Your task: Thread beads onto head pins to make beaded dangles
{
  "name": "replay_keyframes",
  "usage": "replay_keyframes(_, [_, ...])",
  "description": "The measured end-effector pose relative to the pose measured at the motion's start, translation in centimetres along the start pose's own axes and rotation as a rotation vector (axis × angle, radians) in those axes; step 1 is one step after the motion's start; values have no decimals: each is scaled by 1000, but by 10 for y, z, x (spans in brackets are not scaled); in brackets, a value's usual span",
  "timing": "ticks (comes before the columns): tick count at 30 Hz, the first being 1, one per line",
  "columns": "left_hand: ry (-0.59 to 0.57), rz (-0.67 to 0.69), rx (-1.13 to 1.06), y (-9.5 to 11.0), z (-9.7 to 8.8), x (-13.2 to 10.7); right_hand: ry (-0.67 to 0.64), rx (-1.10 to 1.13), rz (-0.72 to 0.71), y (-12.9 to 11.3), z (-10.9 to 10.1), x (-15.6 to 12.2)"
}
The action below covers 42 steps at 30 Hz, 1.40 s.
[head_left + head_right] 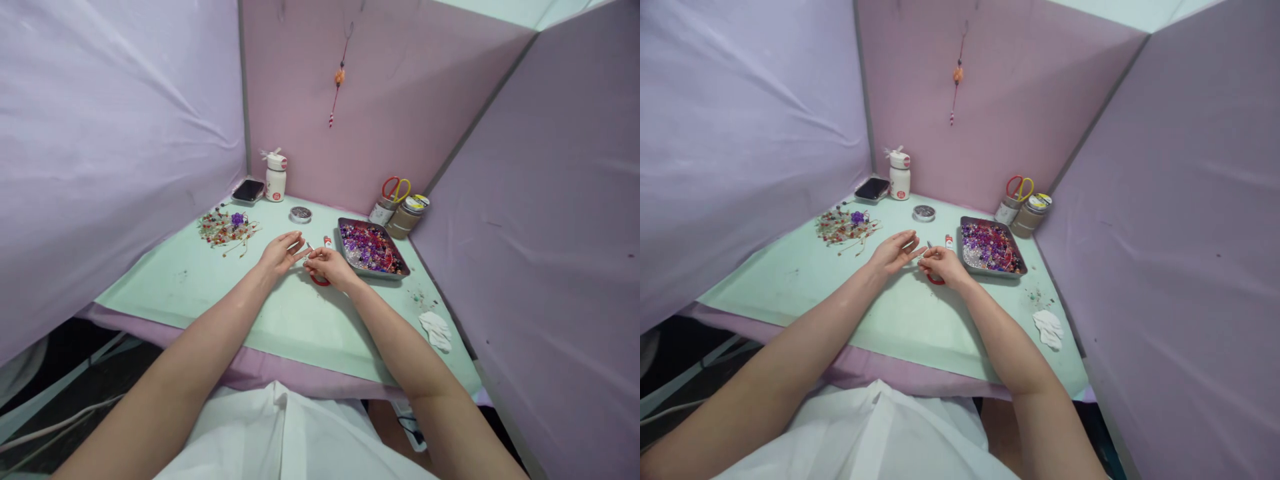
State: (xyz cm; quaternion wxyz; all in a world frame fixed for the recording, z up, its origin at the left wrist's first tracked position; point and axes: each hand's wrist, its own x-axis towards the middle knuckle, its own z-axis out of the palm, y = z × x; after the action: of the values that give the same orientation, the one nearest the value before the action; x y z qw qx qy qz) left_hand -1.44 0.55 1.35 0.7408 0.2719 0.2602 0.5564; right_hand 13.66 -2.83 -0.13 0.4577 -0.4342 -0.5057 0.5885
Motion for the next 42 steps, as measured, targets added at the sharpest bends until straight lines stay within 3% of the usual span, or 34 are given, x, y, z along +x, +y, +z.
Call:
replay_keyframes(5, [44,-72,-48,3,1,0,15,-29,-17,2,-1,1])
replay_keyframes(13, [24,-67,5,2,-2,1,26,-168,-78,-4,-3,-1])
replay_keyframes(19, [-58,-13,302,-3,2,-4,192,-326,-201,-10,-8,3])
replay_keyframes(23, [-140,4,485,-9,5,-6,197,-295,-259,-14,-9,4])
replay_keyframes(27, [-150,28,574,-14,4,-3,189,-230,-258,-13,-9,4])
replay_keyframes(42, [-127,2,556,-17,6,-5,302,-252,-278,-10,-13,7])
